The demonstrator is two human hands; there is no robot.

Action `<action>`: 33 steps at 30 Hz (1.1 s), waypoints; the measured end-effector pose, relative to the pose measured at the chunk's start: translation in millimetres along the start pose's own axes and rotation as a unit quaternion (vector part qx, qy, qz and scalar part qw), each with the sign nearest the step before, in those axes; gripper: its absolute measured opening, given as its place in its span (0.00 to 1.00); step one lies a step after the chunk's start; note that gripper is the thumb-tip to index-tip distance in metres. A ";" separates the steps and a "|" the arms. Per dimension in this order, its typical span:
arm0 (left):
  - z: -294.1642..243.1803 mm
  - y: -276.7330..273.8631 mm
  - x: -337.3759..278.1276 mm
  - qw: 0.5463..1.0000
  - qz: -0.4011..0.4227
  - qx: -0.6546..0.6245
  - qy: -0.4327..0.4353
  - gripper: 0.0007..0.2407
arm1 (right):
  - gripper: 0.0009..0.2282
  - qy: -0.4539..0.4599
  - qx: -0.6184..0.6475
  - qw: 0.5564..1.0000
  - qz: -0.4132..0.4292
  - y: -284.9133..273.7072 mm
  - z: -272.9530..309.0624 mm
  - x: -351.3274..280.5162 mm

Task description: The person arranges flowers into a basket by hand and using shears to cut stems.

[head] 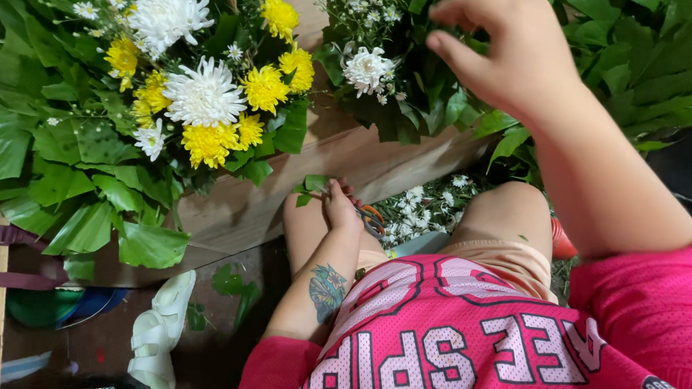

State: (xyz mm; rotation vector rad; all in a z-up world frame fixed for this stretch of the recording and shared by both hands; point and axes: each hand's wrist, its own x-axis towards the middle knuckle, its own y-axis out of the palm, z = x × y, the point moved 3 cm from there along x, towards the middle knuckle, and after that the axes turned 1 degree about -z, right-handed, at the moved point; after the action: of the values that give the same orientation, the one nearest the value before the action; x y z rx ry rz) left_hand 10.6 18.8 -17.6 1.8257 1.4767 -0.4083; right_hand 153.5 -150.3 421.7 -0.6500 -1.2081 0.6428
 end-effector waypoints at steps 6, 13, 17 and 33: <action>1.0 0.8 3.8 1.000 -0.001 -0.011 -0.005 0.12 | 0.05 -0.021 -0.038 0.997 -0.065 27.2 2.1 22.2; 0.8 3.3 4.4 1.000 0.005 0.021 -0.022 0.13 | 0.10 -0.055 -0.145 0.988 -0.002 55.4 24.3 15.1; 1.4 2.1 0.8 1.000 0.004 -0.002 -0.025 0.12 | 0.14 -0.006 -0.237 0.971 0.021 78.3 15.8 20.4; 1.4 5.4 4.4 1.000 0.006 0.000 -0.014 0.13 | 0.06 0.274 0.128 0.946 0.115 37.1 27.8 58.3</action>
State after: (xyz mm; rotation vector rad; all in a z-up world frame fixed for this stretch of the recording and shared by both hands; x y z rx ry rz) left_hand 17.2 20.5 -19.5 1.8207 1.4464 -0.4259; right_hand 136.3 -79.4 436.7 -0.6948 -0.5250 0.7370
